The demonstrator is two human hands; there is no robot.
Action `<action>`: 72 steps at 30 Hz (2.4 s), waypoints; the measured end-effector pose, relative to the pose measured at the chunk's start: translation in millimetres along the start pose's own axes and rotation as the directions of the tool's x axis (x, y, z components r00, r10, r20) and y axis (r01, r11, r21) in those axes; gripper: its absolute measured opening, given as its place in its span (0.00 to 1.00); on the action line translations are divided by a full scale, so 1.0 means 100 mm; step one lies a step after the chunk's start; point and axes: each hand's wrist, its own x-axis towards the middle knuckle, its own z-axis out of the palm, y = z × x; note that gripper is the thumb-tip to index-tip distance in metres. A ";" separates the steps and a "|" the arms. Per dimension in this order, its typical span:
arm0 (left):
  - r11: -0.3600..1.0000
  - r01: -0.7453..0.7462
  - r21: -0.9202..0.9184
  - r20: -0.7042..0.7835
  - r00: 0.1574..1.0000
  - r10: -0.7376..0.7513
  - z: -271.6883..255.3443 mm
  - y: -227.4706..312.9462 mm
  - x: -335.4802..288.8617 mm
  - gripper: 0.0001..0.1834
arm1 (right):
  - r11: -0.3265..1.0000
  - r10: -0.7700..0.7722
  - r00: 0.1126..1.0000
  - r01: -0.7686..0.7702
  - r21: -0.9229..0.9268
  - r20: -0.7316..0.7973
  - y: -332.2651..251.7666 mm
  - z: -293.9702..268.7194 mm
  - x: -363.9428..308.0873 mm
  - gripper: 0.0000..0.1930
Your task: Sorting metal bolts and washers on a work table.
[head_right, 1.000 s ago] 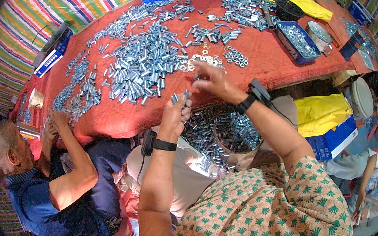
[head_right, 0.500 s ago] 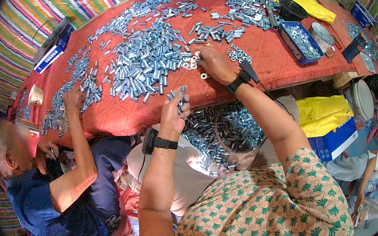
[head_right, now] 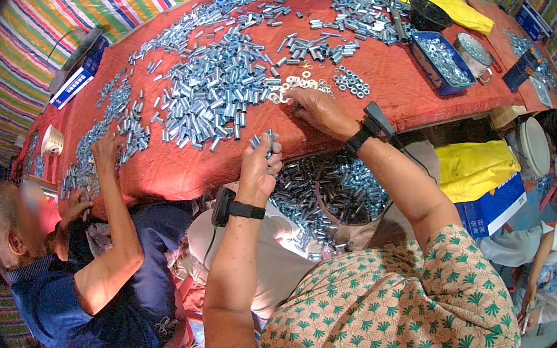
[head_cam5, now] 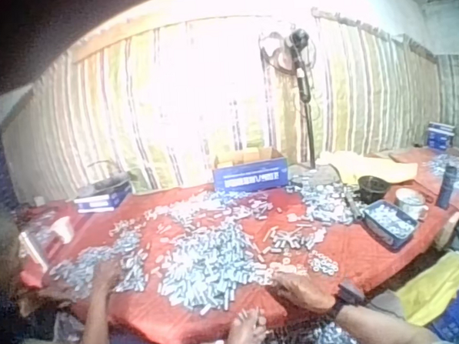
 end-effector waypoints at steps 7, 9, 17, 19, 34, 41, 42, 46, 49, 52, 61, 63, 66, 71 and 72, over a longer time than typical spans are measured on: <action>1.000 0.000 -0.002 0.064 0.998 0.000 0.01 0.00 -0.03 0.13 | 0.731 0.346 0.936 -0.310 0.608 0.062 -0.40 0.04 0.01 0.22; 1.000 0.025 0.016 0.079 0.997 -0.026 0.00 -0.01 -0.02 0.11 | 0.639 0.376 0.920 -0.344 0.688 0.111 -0.54 0.08 -0.06 0.22; 0.995 0.025 -0.100 0.008 1.000 -0.024 0.02 -0.10 -0.03 0.05 | 0.978 -0.135 0.972 0.162 0.135 -0.193 -0.71 0.17 -0.18 0.25; 0.997 -0.002 -0.073 -0.073 0.997 -0.003 0.03 -0.09 -0.03 0.03 | 0.970 -0.203 0.967 0.221 0.106 -0.156 -0.71 0.18 -0.23 0.26; 0.994 0.044 -0.103 0.101 0.994 -0.034 0.07 -0.08 -0.02 0.06 | 0.968 0.173 0.967 -0.201 -0.148 -0.185 -0.03 -0.17 -0.34 0.23; 0.996 0.085 -0.038 0.099 0.992 -0.081 0.11 -0.11 0.00 0.06 | 0.957 0.213 0.961 -0.241 -0.161 -0.174 0.00 -0.16 -0.29 0.21; 0.996 0.088 -0.024 0.103 0.991 -0.085 0.12 -0.12 0.00 0.07 | 0.962 0.195 0.960 -0.227 -0.153 -0.200 -0.01 -0.16 -0.30 0.20; 0.995 0.086 -0.047 0.128 0.989 -0.079 0.10 -0.14 0.02 0.07 | 0.910 0.398 0.909 -0.373 0.181 -0.126 -0.41 -0.19 -0.25 0.17; 0.996 0.079 -0.030 0.110 0.991 -0.075 0.14 -0.17 0.03 0.08 | 0.887 0.280 0.947 -0.192 0.419 -0.158 -0.51 -0.01 -0.33 0.17; 0.998 0.066 -0.008 0.109 0.992 -0.064 0.17 -0.17 0.03 0.09 | 0.926 0.228 0.960 -0.164 0.341 -0.160 -0.51 0.02 -0.35 0.17; 0.986 0.109 -0.127 0.007 0.994 -0.109 0.22 -0.19 -0.03 0.03 | 0.947 -0.315 0.934 0.297 -0.121 -0.171 -0.56 -0.06 -0.39 0.19; 0.989 0.077 -0.123 0.047 0.996 -0.072 0.20 -0.18 -0.02 0.03 | 0.959 -0.282 0.937 0.276 -0.058 -0.207 -0.54 -0.08 -0.43 0.19; 0.988 0.048 -0.148 0.120 0.992 -0.030 0.13 -0.18 0.00 0.05 | 0.984 -0.174 0.944 0.157 -0.085 -0.281 -0.39 -0.17 -0.49 0.19; 0.992 0.063 -0.107 0.197 0.979 -0.041 0.16 -0.15 -0.01 0.08 | 0.921 0.145 0.924 -0.256 -0.292 -0.354 0.22 -0.53 -0.56 0.16; 0.994 0.064 -0.085 0.201 0.979 -0.046 0.17 -0.15 -0.01 0.08 | 0.894 0.148 0.930 -0.272 -0.355 -0.337 0.33 -0.56 -0.58 0.16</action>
